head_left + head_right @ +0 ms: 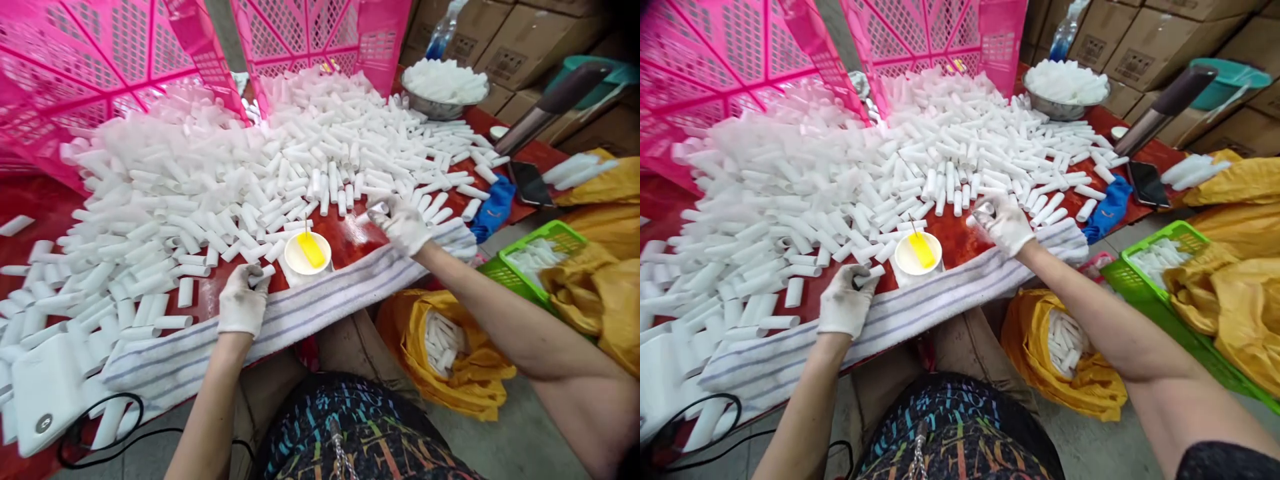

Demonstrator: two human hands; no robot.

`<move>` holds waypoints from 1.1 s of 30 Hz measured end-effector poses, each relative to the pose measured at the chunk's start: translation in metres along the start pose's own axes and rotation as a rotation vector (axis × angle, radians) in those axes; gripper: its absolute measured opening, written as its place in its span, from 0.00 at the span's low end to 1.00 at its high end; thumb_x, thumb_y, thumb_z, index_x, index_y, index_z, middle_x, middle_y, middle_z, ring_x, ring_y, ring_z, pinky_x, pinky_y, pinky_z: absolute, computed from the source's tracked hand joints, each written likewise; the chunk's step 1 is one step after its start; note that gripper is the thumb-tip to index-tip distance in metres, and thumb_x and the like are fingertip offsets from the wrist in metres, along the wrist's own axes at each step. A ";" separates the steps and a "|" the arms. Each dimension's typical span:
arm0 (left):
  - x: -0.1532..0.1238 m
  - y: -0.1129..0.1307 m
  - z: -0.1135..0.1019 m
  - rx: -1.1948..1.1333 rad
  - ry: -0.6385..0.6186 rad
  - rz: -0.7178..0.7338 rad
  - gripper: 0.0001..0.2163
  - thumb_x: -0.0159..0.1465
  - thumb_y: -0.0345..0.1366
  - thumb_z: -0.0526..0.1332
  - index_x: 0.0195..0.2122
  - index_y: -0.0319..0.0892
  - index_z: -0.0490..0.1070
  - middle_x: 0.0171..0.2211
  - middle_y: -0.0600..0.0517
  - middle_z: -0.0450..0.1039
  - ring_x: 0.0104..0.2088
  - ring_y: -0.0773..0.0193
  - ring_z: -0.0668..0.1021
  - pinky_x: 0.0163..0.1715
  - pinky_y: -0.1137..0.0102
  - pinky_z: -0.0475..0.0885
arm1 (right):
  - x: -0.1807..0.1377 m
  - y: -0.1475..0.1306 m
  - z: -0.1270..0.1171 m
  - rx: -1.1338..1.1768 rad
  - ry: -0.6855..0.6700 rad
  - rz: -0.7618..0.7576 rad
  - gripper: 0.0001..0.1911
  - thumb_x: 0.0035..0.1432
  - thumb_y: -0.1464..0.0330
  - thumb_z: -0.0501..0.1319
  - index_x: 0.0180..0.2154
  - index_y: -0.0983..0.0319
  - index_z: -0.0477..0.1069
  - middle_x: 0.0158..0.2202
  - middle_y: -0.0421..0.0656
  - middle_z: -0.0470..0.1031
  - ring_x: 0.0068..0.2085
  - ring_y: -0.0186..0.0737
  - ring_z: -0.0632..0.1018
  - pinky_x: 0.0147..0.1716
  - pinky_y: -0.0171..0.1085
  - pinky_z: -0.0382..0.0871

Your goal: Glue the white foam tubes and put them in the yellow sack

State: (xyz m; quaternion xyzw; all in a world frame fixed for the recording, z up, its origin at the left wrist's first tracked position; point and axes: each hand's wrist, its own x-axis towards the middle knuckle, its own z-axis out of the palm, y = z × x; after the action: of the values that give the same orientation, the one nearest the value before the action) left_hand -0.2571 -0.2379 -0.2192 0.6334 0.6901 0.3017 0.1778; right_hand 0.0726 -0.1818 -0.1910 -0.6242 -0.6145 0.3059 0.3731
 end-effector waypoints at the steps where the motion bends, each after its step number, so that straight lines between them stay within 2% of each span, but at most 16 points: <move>1: 0.000 -0.002 0.002 0.009 -0.005 0.052 0.12 0.59 0.38 0.62 0.43 0.42 0.74 0.40 0.49 0.76 0.39 0.61 0.78 0.44 0.68 0.72 | -0.008 -0.001 0.005 0.101 -0.034 0.056 0.19 0.62 0.52 0.54 0.42 0.61 0.68 0.24 0.39 0.66 0.23 0.34 0.67 0.22 0.34 0.62; 3: 0.001 -0.004 0.005 0.058 -0.035 0.125 0.14 0.62 0.39 0.60 0.48 0.45 0.74 0.44 0.48 0.75 0.44 0.59 0.77 0.48 0.66 0.71 | -0.019 -0.002 0.018 0.361 -0.182 0.219 0.20 0.58 0.52 0.58 0.41 0.62 0.68 0.19 0.36 0.62 0.18 0.31 0.64 0.18 0.33 0.58; 5: 0.003 -0.004 0.005 0.152 -0.057 0.148 0.13 0.63 0.39 0.60 0.48 0.47 0.76 0.46 0.47 0.75 0.45 0.57 0.77 0.48 0.64 0.71 | -0.021 -0.006 0.035 0.587 -0.349 0.362 0.22 0.52 0.55 0.64 0.43 0.63 0.68 0.22 0.38 0.68 0.20 0.33 0.69 0.19 0.34 0.62; 7: 0.005 -0.002 0.005 0.264 -0.067 0.142 0.13 0.62 0.39 0.61 0.47 0.48 0.77 0.46 0.47 0.75 0.45 0.55 0.76 0.48 0.62 0.71 | -0.016 -0.008 0.051 0.611 -0.390 0.370 0.25 0.50 0.57 0.67 0.46 0.64 0.69 0.26 0.42 0.74 0.24 0.35 0.74 0.21 0.34 0.66; 9: 0.006 0.000 0.005 0.347 -0.086 0.131 0.13 0.61 0.38 0.62 0.47 0.49 0.77 0.46 0.47 0.75 0.44 0.52 0.76 0.47 0.59 0.71 | -0.007 -0.007 0.065 0.522 -0.339 0.283 0.24 0.52 0.56 0.65 0.47 0.64 0.71 0.28 0.43 0.76 0.25 0.35 0.75 0.23 0.35 0.69; 11: 0.006 0.001 0.006 0.348 -0.093 0.114 0.13 0.61 0.38 0.63 0.47 0.47 0.77 0.44 0.46 0.75 0.44 0.52 0.76 0.47 0.58 0.72 | 0.000 -0.002 0.075 0.413 -0.273 0.143 0.22 0.53 0.55 0.65 0.44 0.63 0.74 0.33 0.44 0.78 0.31 0.37 0.77 0.31 0.37 0.73; 14: 0.003 0.001 0.009 0.173 -0.031 0.069 0.14 0.61 0.37 0.63 0.48 0.43 0.76 0.43 0.45 0.75 0.45 0.53 0.76 0.49 0.60 0.71 | 0.002 0.007 0.082 0.356 -0.223 -0.105 0.18 0.52 0.56 0.67 0.40 0.62 0.77 0.41 0.46 0.79 0.43 0.43 0.79 0.47 0.42 0.73; 17: 0.001 0.004 0.010 -0.066 0.022 -0.012 0.16 0.62 0.38 0.61 0.50 0.39 0.73 0.45 0.44 0.75 0.45 0.57 0.77 0.49 0.63 0.72 | -0.002 0.013 0.082 0.368 -0.242 -0.265 0.18 0.51 0.56 0.67 0.39 0.61 0.77 0.41 0.47 0.79 0.44 0.45 0.79 0.50 0.45 0.73; 21: 0.000 0.012 0.010 -0.251 -0.063 -0.090 0.17 0.63 0.43 0.60 0.50 0.41 0.72 0.45 0.47 0.76 0.43 0.59 0.78 0.48 0.65 0.73 | -0.006 0.017 0.078 0.338 -0.246 -0.202 0.20 0.55 0.55 0.64 0.44 0.60 0.76 0.44 0.46 0.78 0.46 0.45 0.79 0.52 0.46 0.72; 25: 0.001 0.015 0.011 -0.295 -0.084 -0.124 0.16 0.62 0.43 0.61 0.48 0.41 0.72 0.45 0.47 0.77 0.44 0.59 0.79 0.49 0.65 0.73 | -0.009 0.020 0.075 0.303 -0.234 -0.260 0.17 0.52 0.54 0.66 0.38 0.59 0.77 0.38 0.45 0.77 0.41 0.44 0.79 0.46 0.46 0.75; 29: 0.001 0.012 0.014 -0.344 -0.087 -0.121 0.17 0.62 0.44 0.61 0.48 0.41 0.72 0.46 0.47 0.76 0.46 0.59 0.78 0.51 0.65 0.72 | -0.015 0.020 0.076 0.255 -0.222 -0.246 0.20 0.53 0.57 0.66 0.47 0.58 0.75 0.43 0.45 0.77 0.44 0.44 0.78 0.47 0.45 0.75; 31: 0.002 0.011 0.015 -0.348 -0.089 -0.126 0.17 0.62 0.45 0.61 0.49 0.41 0.72 0.47 0.47 0.76 0.46 0.59 0.78 0.51 0.64 0.72 | -0.018 0.021 0.079 0.229 -0.198 -0.264 0.18 0.57 0.58 0.63 0.48 0.58 0.74 0.43 0.45 0.77 0.44 0.45 0.78 0.48 0.45 0.75; 33: 0.002 0.011 0.015 -0.343 -0.094 -0.138 0.18 0.62 0.45 0.61 0.49 0.41 0.72 0.47 0.47 0.76 0.46 0.59 0.78 0.52 0.64 0.71 | -0.020 0.023 0.080 0.192 -0.192 -0.358 0.13 0.58 0.60 0.62 0.43 0.58 0.76 0.39 0.45 0.77 0.40 0.43 0.79 0.44 0.44 0.76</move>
State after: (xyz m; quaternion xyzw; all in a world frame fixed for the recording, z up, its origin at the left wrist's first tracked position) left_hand -0.2391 -0.2330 -0.2234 0.5586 0.6612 0.3718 0.3355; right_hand 0.0160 -0.1939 -0.2544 -0.4351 -0.7162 0.3498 0.4188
